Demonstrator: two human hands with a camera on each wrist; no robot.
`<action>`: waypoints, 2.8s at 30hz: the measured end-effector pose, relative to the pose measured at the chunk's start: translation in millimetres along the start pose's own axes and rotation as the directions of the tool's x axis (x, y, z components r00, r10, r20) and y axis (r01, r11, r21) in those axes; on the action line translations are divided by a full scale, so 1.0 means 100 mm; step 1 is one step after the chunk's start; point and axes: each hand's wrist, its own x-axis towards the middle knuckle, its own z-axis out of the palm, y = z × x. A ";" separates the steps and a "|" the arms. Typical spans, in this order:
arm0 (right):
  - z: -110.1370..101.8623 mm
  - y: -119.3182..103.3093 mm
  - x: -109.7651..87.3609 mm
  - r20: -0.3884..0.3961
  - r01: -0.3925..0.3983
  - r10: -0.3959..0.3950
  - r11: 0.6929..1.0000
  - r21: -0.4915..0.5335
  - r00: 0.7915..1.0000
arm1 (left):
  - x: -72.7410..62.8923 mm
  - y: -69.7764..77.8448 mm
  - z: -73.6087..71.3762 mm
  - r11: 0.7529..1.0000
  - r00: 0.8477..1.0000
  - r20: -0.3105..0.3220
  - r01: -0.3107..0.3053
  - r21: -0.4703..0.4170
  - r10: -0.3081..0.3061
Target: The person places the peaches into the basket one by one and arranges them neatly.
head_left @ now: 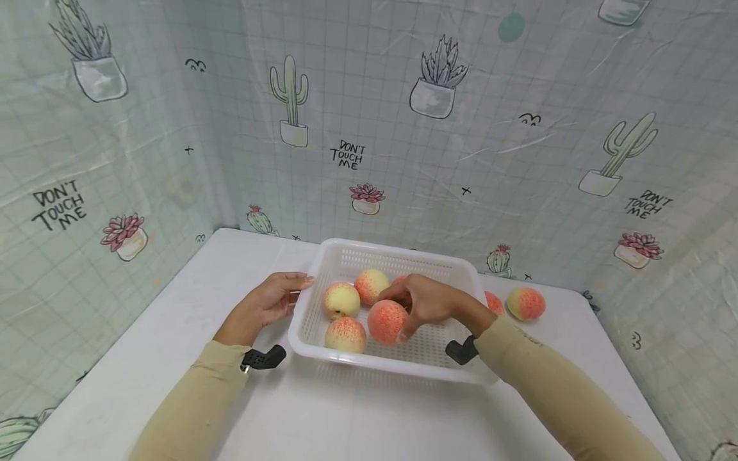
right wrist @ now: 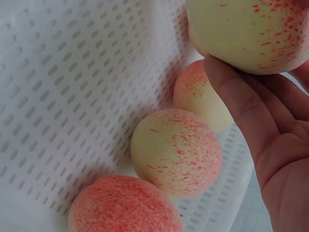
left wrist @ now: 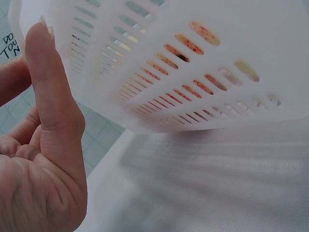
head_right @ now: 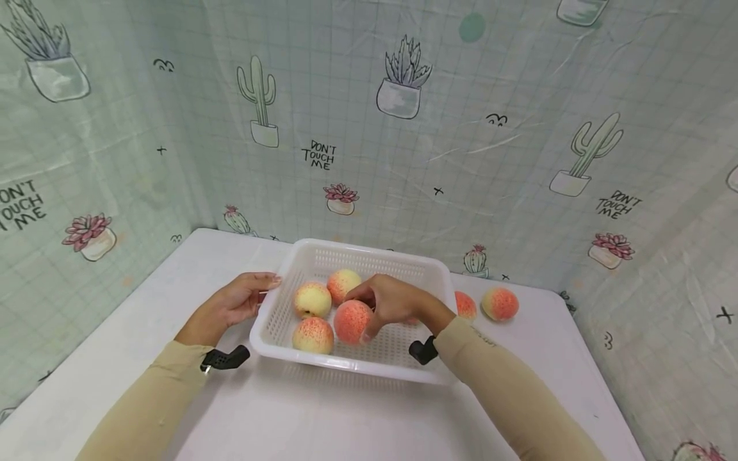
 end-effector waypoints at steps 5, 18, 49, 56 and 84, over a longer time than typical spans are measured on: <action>0.01 0.04 0.04 -0.012 -0.013 0.013 1.000 -0.001 1.000 | 0.01 0.00 -0.01 1.000 1.000 -0.015 0.008 0.000 -0.008; 0.07 0.06 0.12 -0.015 -0.037 0.037 0.998 0.049 0.999 | 0.02 0.00 -0.01 1.000 1.000 -0.018 0.012 0.001 -0.012; 0.07 0.10 0.21 -0.014 -0.079 0.080 0.996 0.039 0.997 | 0.02 0.00 0.00 1.000 1.000 -0.008 -0.003 -0.006 0.003; 0.08 0.12 0.25 -0.019 -0.101 0.101 0.995 0.017 0.995 | 0.02 -0.01 0.00 1.000 1.000 -0.006 -0.006 -0.005 0.006; 0.26 0.19 0.36 -0.102 -0.098 0.082 0.982 -0.160 0.991 | 0.02 0.00 0.00 1.000 1.000 -0.013 0.002 -0.019 -0.002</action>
